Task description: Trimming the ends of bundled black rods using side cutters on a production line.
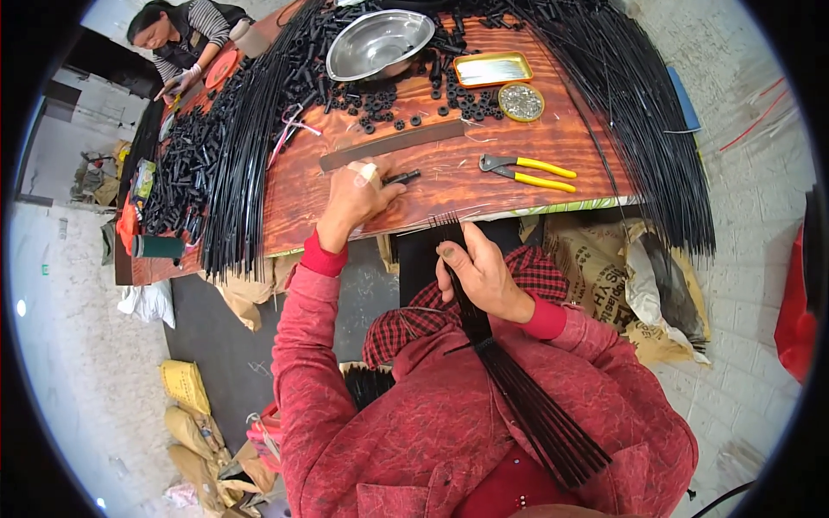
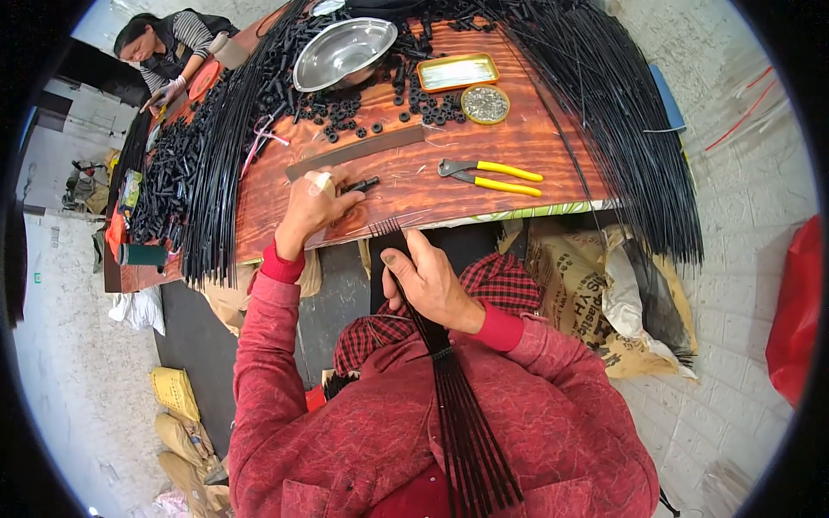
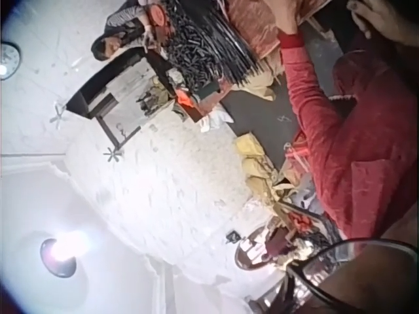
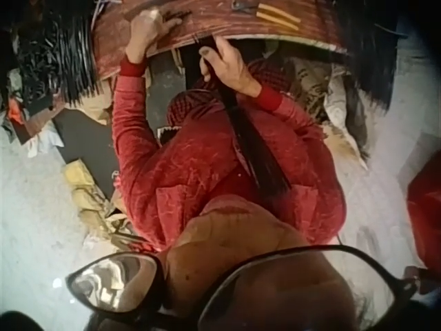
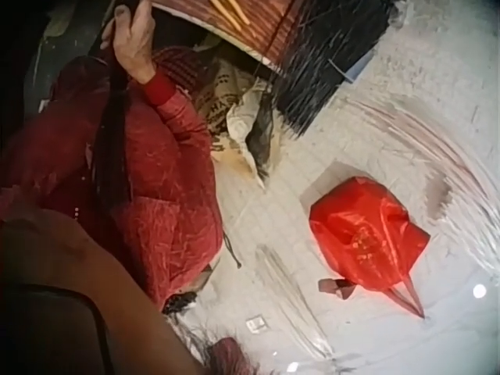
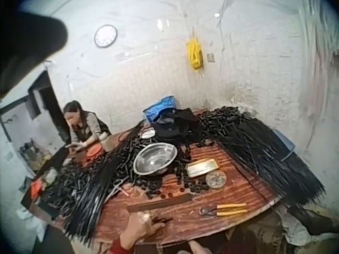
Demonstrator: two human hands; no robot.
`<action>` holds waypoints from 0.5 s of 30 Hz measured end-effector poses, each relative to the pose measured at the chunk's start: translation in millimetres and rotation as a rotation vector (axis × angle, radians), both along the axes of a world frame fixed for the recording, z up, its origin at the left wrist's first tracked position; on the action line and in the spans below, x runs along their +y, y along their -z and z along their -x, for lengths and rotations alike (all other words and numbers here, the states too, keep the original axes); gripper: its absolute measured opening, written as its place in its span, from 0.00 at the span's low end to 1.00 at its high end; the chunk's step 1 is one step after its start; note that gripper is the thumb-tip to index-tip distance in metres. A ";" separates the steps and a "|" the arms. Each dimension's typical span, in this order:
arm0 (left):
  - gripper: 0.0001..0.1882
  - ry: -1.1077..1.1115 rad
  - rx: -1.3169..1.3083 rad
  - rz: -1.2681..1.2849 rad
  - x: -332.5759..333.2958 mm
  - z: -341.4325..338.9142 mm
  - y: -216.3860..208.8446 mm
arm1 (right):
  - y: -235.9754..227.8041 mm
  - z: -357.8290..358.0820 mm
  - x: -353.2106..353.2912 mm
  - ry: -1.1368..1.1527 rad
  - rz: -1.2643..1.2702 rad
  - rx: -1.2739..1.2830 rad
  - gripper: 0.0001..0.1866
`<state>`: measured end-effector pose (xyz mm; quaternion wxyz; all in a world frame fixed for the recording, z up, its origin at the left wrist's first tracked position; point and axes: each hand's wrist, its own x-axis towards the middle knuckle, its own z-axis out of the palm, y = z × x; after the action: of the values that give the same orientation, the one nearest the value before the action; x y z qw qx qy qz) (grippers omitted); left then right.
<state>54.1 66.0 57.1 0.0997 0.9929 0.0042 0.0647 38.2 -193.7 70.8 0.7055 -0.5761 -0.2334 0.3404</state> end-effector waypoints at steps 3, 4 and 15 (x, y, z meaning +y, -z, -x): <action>0.22 -0.036 -0.026 0.051 0.9 6.1 1.5 | -0.9 1.5 -3.7 0.017 0.004 0.003 0.15; 0.22 -0.035 -0.028 0.051 1.7 8.6 3.1 | -1.1 2.1 -5.0 0.017 0.003 0.001 0.15; 0.24 -0.212 0.026 1.092 -17.6 63.2 10.1 | -1.3 6.5 -7.5 0.017 0.012 -0.010 0.16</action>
<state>-9.0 48.4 47.0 0.5928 0.7918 0.1380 0.0507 31.7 -201.2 72.1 0.7037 -0.5840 -0.2298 0.3330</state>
